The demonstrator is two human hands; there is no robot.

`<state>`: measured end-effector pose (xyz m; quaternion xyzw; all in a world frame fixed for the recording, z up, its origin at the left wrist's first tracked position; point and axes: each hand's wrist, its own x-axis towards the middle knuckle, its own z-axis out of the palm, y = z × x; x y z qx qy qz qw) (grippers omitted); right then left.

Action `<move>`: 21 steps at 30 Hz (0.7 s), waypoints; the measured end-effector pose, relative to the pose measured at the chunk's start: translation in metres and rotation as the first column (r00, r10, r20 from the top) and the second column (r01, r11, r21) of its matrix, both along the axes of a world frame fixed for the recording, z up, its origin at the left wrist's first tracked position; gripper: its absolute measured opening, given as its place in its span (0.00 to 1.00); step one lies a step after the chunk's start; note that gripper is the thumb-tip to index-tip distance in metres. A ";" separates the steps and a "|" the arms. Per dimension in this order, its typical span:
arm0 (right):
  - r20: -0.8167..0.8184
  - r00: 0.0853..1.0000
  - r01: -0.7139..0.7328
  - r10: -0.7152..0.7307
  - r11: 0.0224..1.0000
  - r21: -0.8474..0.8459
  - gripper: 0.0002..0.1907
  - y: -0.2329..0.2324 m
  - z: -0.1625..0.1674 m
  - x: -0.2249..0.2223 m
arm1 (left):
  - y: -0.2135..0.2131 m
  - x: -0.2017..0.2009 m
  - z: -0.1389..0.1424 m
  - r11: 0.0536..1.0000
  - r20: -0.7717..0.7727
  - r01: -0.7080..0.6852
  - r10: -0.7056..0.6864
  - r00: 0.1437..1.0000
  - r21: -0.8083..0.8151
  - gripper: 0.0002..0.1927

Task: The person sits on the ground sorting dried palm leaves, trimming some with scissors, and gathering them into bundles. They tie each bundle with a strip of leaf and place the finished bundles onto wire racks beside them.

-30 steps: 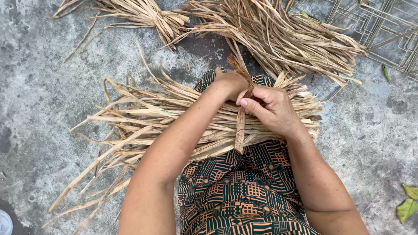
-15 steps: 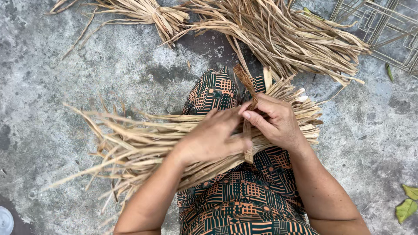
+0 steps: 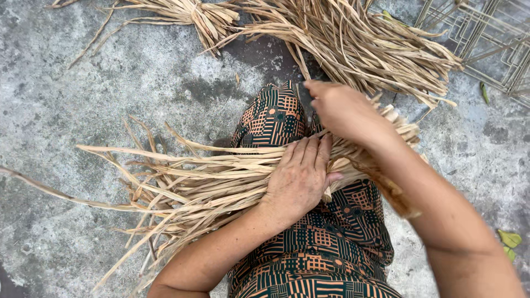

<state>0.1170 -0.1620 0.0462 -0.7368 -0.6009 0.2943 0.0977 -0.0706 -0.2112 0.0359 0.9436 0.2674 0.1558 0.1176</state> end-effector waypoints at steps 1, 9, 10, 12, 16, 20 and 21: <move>0.191 0.968 -0.134 0.162 0.979 -0.153 0.26 0.011 -0.006 -0.010 | 0.000 0.000 -0.001 1.000 0.008 -0.001 0.001 1.000 0.010 0.39; 0.193 0.936 -0.194 0.294 0.890 -0.412 0.39 0.053 -0.055 -0.015 | 0.000 -0.001 -0.004 1.000 -0.013 -0.013 0.013 1.000 0.025 0.39; 0.187 0.942 -0.186 0.277 0.900 -0.395 0.37 0.055 -0.061 -0.012 | 0.000 -0.001 -0.004 1.000 -0.016 -0.012 0.012 1.000 0.011 0.39; 0.174 0.951 -0.173 0.254 0.908 -0.383 0.29 0.059 -0.068 -0.008 | 0.002 -0.001 -0.004 1.000 0.036 -0.020 0.020 0.999 -0.006 0.38; 0.102 0.980 -0.140 0.170 0.958 -0.249 0.13 0.054 -0.065 0.002 | 0.010 -0.008 -0.003 0.968 0.205 0.074 -0.024 0.979 -0.241 0.30; -0.282 0.959 0.043 -0.028 0.998 0.046 0.04 0.034 -0.044 0.007 | 0.017 -0.015 -0.004 0.879 0.340 0.147 0.018 0.940 -0.453 0.17; -0.412 0.911 0.058 -0.003 0.991 0.120 0.04 0.025 -0.037 0.008 | 0.018 -0.015 -0.004 0.874 0.407 0.164 0.041 0.913 -0.457 0.13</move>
